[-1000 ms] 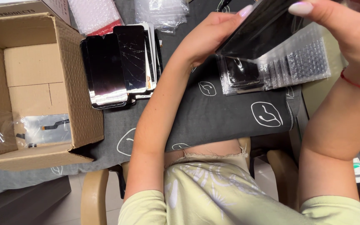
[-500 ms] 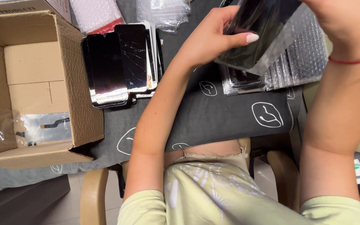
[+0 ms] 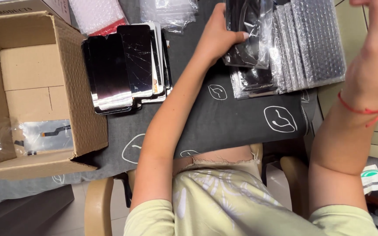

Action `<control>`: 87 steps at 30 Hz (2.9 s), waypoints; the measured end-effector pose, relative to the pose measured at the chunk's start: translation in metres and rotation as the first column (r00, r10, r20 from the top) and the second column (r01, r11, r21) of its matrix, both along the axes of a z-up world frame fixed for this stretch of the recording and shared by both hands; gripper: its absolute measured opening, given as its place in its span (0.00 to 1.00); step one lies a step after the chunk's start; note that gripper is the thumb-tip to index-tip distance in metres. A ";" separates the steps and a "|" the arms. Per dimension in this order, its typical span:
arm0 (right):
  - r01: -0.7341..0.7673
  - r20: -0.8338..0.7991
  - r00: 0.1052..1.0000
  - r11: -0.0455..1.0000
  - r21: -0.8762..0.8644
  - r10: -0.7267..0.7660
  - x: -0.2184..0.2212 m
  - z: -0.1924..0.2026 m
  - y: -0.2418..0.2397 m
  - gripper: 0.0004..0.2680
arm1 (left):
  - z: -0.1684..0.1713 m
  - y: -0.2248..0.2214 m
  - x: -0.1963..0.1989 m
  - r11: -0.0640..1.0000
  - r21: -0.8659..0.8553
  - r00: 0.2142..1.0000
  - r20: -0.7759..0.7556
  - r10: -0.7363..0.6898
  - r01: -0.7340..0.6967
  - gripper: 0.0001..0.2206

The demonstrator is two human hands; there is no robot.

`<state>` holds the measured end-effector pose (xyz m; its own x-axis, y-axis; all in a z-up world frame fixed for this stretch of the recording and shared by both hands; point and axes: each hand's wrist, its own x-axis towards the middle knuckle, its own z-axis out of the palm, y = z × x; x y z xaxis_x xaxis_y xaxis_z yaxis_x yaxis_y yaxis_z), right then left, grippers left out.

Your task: The person removes several mobile phone screens and parts from plastic sleeves and bubble wrap, placing them in a stack on the desk.

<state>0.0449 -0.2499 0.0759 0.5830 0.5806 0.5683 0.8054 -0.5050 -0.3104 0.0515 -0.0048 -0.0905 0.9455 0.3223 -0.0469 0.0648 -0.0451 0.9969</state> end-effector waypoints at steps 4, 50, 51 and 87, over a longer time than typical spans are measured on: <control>0.004 -0.322 0.934 0.901 0.434 0.151 -0.004 -0.017 -0.007 0.13 | -0.010 -0.020 0.002 0.992 0.126 0.993 -0.119 -0.005 0.020 0.51; -0.153 -0.499 0.823 0.952 0.264 0.271 -0.125 -0.135 0.037 0.03 | 0.000 -0.028 -0.012 0.698 0.716 0.961 -0.199 0.193 0.008 0.51; -0.245 -0.406 0.850 0.934 0.259 0.335 -0.126 -0.148 0.040 0.02 | 0.001 -0.027 -0.013 0.723 0.690 0.958 -0.233 0.169 0.040 0.49; -0.071 0.111 0.988 0.948 -0.309 0.110 -0.053 -0.159 -0.016 0.22 | -0.020 -0.015 -0.006 0.874 0.485 0.998 0.036 -0.048 0.025 0.29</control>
<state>-0.0082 -0.2658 -0.0828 0.4558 0.7837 0.4219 0.8744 -0.4828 -0.0477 0.0456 -0.0200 -0.1107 0.9544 0.2586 0.1492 0.0088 -0.5241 0.8516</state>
